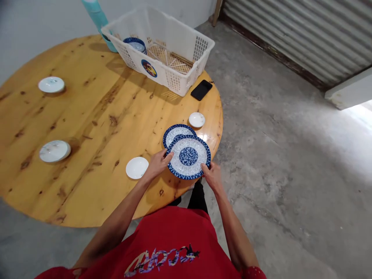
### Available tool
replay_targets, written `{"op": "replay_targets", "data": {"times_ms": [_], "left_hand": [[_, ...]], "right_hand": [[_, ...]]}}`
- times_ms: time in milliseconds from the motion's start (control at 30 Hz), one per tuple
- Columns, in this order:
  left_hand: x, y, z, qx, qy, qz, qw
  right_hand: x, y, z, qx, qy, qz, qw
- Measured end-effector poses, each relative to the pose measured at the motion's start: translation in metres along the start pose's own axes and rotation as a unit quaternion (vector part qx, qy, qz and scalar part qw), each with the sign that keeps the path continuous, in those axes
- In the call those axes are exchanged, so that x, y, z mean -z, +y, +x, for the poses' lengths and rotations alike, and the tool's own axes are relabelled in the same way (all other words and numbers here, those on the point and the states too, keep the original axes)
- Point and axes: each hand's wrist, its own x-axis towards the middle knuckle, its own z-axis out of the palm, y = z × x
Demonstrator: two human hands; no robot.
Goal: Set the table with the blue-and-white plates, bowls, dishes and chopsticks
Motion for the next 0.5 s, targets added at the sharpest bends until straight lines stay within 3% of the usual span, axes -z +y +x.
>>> {"op": "replay_targets", "data": {"times_ms": [200,500], "left_hand": [[0.005,-0.007,0.039,0.054,0.039,0.009,0.998],[0.013,-0.003,0.062,0.154,0.000,0.078,0.985]], "right_hand": [[-0.007,-0.010,0.078,0.041,-0.083,-0.028,0.995],[-0.012,-0.012,0.150,0.118,-0.208,-0.157,0.958]]}}
